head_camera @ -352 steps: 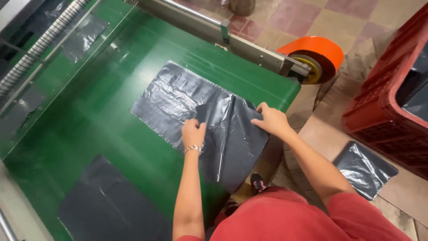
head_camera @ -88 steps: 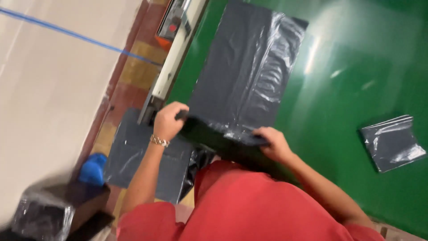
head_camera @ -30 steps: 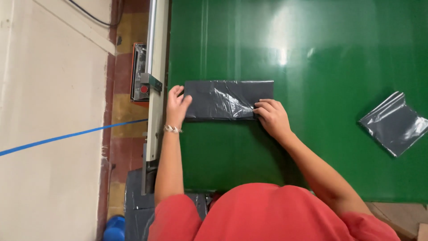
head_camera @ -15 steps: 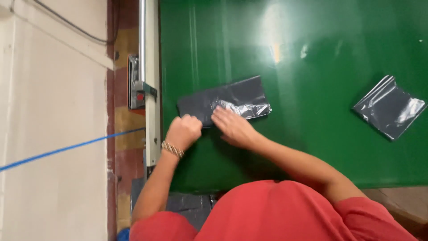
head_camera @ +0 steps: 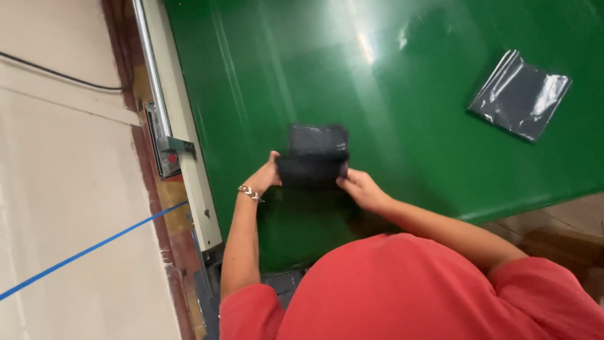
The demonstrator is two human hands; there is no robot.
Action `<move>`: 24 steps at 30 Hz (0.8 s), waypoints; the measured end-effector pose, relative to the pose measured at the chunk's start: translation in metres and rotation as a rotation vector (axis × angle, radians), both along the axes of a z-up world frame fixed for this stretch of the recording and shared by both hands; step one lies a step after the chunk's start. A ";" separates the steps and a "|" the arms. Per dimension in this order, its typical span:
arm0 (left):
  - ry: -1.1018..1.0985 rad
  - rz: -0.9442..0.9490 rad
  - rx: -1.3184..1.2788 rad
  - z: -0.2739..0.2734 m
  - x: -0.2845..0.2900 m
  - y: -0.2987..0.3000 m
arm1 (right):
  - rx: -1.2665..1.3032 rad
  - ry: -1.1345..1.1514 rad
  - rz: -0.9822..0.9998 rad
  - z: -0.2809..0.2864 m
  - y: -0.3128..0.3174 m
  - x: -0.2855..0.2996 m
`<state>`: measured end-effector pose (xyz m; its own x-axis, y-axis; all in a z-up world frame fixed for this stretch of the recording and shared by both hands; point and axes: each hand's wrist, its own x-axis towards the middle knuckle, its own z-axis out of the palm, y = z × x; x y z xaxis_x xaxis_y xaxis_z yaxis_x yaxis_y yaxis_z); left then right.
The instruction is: Folding and stacking plastic bags as they are produced by a machine and delivered via conveyor belt.
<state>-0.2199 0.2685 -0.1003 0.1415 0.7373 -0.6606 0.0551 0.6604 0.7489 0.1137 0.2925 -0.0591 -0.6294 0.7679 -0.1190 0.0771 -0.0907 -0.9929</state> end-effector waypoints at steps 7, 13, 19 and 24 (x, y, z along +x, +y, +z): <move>0.884 0.011 0.321 0.065 0.059 -0.002 | -0.805 0.047 -0.155 -0.055 0.043 -0.016; 1.449 0.163 0.392 0.094 0.101 0.000 | -0.767 -0.008 -0.178 -0.088 0.046 -0.035; 1.402 0.048 1.049 0.132 0.137 0.007 | -0.480 0.189 -0.312 -0.011 0.017 -0.001; 1.034 0.017 1.376 0.179 0.236 0.018 | 0.004 0.112 -0.615 0.065 0.015 0.096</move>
